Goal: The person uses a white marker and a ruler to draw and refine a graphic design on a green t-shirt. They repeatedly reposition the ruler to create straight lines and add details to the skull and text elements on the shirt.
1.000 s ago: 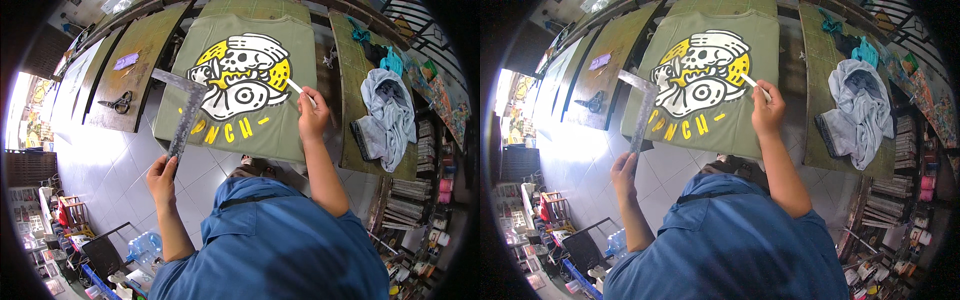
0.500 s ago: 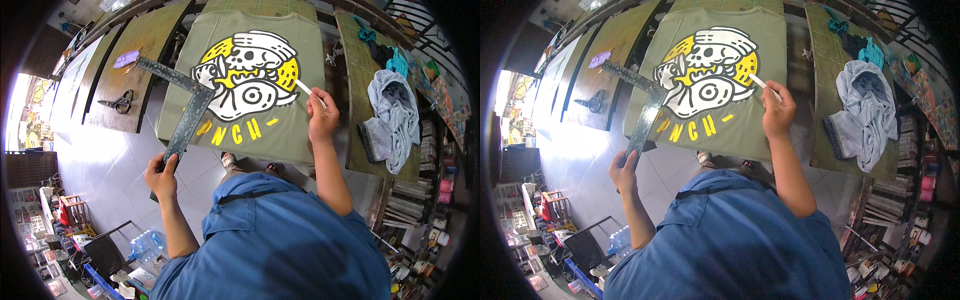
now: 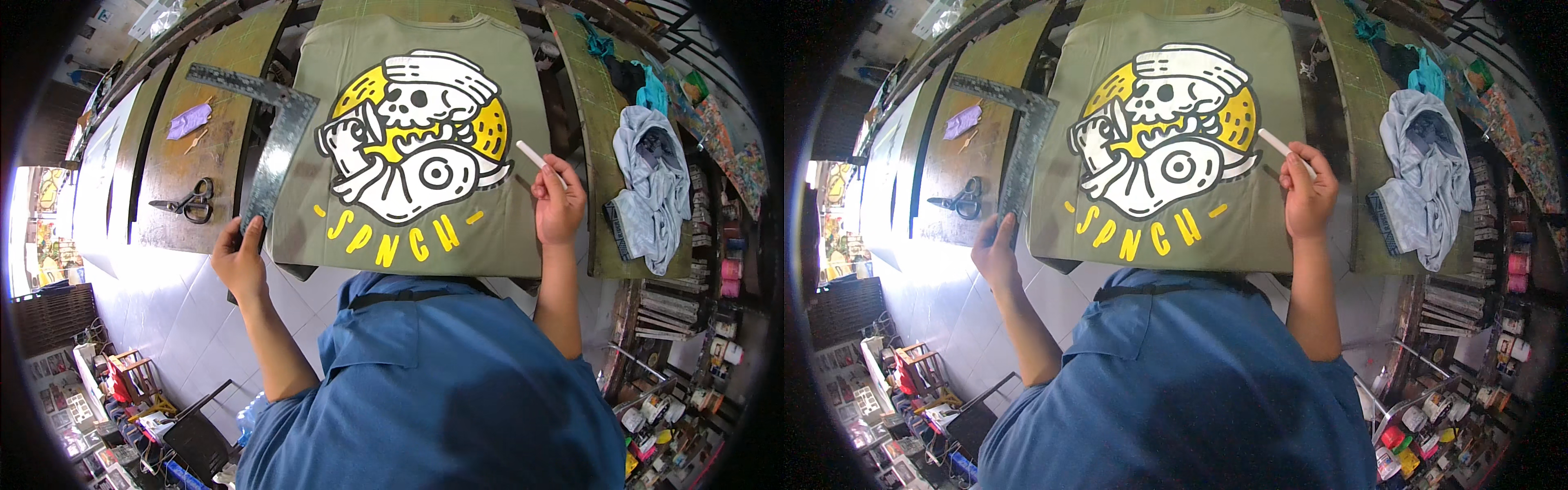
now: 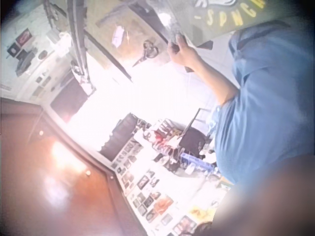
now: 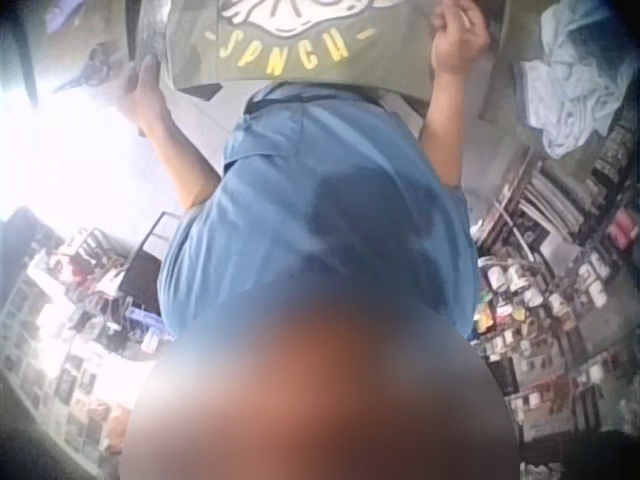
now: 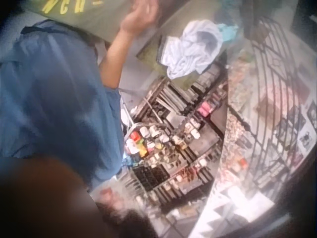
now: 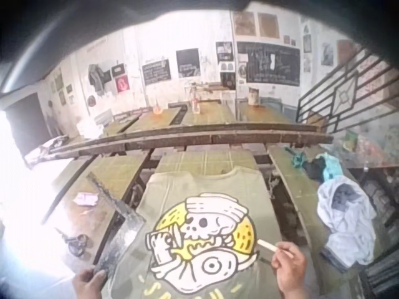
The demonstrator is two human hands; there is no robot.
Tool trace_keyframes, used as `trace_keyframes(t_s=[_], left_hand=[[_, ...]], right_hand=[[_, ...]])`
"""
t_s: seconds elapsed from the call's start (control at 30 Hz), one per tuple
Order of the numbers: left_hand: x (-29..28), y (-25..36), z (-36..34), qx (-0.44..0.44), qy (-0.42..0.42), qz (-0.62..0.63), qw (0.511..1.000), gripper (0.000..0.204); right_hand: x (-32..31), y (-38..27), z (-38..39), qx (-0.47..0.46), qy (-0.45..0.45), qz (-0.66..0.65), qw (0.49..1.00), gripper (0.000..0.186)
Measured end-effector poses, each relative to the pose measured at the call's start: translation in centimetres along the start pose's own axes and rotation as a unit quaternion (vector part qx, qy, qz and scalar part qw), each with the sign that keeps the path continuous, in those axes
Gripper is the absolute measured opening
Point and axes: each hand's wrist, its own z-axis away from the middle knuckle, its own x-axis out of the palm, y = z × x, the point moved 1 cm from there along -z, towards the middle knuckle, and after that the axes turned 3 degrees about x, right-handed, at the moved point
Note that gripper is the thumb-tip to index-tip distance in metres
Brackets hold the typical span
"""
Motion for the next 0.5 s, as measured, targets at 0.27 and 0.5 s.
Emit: trace_keyframes(t_s=[0.27, 0.5], left_hand=[[2.6, -0.4, -4.4, 0.028, -0.077, 0.024, 0.996, 0.023], [7.1, 2.3, -9.3, 0.063, -0.179, -0.017, 0.982, 0.024]], right_hand=[[-0.2, -0.2, -0.1, 0.006, 0.005, 0.022, 1.0, 0.017], [0.1, -0.5, -0.3, 0.023, 0.001, 0.034, 0.999, 0.018]])
